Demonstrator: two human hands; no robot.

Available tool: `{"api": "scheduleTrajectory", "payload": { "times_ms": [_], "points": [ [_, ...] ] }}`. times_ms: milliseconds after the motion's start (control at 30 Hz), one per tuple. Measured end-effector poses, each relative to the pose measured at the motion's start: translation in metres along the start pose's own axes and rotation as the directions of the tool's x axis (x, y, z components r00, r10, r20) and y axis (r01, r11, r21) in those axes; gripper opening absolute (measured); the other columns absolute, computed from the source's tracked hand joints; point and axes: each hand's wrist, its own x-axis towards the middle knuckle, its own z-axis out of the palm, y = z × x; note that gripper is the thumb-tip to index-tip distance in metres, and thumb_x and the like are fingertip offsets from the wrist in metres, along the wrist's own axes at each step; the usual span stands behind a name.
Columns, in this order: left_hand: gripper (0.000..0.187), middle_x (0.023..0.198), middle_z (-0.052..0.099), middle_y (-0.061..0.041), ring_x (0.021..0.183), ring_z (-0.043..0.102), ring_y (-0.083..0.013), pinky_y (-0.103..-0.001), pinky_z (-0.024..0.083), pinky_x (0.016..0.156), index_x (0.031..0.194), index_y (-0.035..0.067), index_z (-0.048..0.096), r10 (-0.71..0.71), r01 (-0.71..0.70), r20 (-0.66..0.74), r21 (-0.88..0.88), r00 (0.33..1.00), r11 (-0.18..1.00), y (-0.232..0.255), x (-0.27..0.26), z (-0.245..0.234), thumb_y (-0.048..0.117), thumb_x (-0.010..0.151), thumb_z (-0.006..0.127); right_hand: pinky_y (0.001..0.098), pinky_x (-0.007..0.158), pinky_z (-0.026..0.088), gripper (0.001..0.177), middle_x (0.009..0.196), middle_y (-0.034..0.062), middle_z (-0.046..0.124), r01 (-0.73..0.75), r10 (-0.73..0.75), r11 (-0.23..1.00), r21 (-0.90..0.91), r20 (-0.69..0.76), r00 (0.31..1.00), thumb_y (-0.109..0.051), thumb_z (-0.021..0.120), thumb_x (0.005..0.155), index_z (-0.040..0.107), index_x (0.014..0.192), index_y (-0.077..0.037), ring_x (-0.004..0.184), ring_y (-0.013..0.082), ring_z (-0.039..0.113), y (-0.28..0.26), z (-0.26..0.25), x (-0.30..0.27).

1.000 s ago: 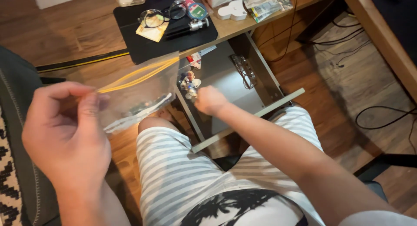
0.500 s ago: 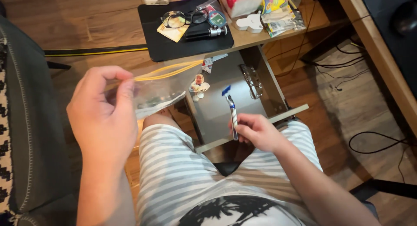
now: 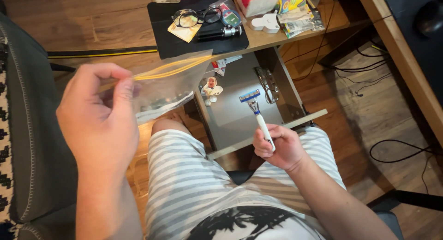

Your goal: Organizing various small items, boxes, and bags inside a desk drawer.

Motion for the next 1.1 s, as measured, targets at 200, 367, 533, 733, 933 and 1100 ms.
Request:
{"api": "scheduleTrajectory", "payload": {
  "times_ms": [200, 367, 533, 733, 933, 1100],
  "points": [
    [0.008, 0.101, 0.062, -0.004, 0.09, 0.07, -0.011, -0.025, 0.06, 0.082, 0.103, -0.002, 0.062, 0.012, -0.012, 0.005, -0.033, 1.0, 0.999, -0.004, -0.002, -0.001, -0.009, 0.099, 0.064, 0.0274, 0.054, 0.032, 0.023, 0.065, 0.0042, 0.047, -0.02, 0.014, 0.999, 0.044, 0.118, 0.993, -0.018, 0.049, 0.093, 0.061, 0.093, 0.002, 0.057, 0.0134, 0.038, -0.002, -0.008, -0.003],
    [0.009, 0.1, 0.063, -0.003, 0.089, 0.07, -0.0102, -0.024, 0.059, 0.081, 0.103, -0.002, 0.062, 0.002, -0.002, -0.002, -0.029, 1.0, 1.0, -0.002, -0.001, -0.002, -0.009, 0.099, 0.064, 0.0282, 0.055, 0.031, 0.021, 0.064, 0.003, 0.046, -0.027, 0.019, 0.998, 0.061, 0.128, 0.992, -0.017, 0.049, 0.092, 0.06, 0.09, 0.0, 0.056, 0.0133, 0.037, -0.001, -0.004, -0.003],
    [0.01, 0.098, 0.066, -0.003, 0.091, 0.07, -0.0106, -0.023, 0.056, 0.085, 0.107, -0.001, 0.06, 0.022, -0.02, 0.023, -0.054, 0.999, 0.998, -0.013, -0.001, -0.008, -0.01, 0.102, 0.063, 0.0299, 0.052, 0.033, 0.023, 0.061, 0.0012, 0.048, 0.058, -0.086, 0.979, -0.196, -0.14, 0.986, -0.019, 0.048, 0.089, 0.063, 0.091, -0.001, 0.054, 0.0146, 0.04, -0.024, -0.004, 0.007],
    [0.008, 0.099, 0.067, -0.003, 0.086, 0.07, -0.0106, -0.023, 0.055, 0.087, 0.111, 0.0, 0.059, 0.038, -0.038, 0.014, -0.028, 0.999, 0.999, -0.02, -0.006, -0.002, -0.005, 0.109, 0.064, 0.0254, 0.049, 0.026, 0.029, 0.071, 0.0006, 0.054, -0.053, -0.235, 0.772, -0.633, -0.362, 0.902, -0.025, 0.051, 0.098, 0.067, 0.101, -0.001, 0.054, 0.0077, 0.035, -0.057, -0.031, 0.032],
    [0.009, 0.099, 0.066, -0.005, 0.085, 0.07, -0.0123, -0.023, 0.056, 0.083, 0.112, -0.001, 0.057, 0.046, -0.046, 0.044, -0.003, 0.998, 0.999, -0.026, -0.01, 0.01, -0.005, 0.111, 0.065, 0.0278, 0.058, 0.045, 0.031, 0.081, 0.0045, 0.066, -0.353, -0.184, 0.385, -0.853, -0.446, 0.876, -0.029, 0.059, 0.096, 0.072, 0.102, -0.002, 0.062, 0.0125, 0.053, -0.057, -0.048, 0.071],
    [0.009, 0.098, 0.066, -0.005, 0.089, 0.071, -0.0142, -0.025, 0.057, 0.086, 0.111, -0.001, 0.057, 0.032, -0.032, 0.03, 0.004, 0.999, 0.999, -0.025, -0.007, 0.014, -0.005, 0.109, 0.064, 0.0509, 0.082, 0.054, 0.022, 0.094, 0.0295, 0.071, -0.35, -0.355, -0.421, -0.836, -0.203, 0.912, -0.013, 0.058, 0.091, 0.067, 0.1, 0.005, 0.09, 0.0454, 0.068, -0.034, -0.12, 0.101]
  ]
}}
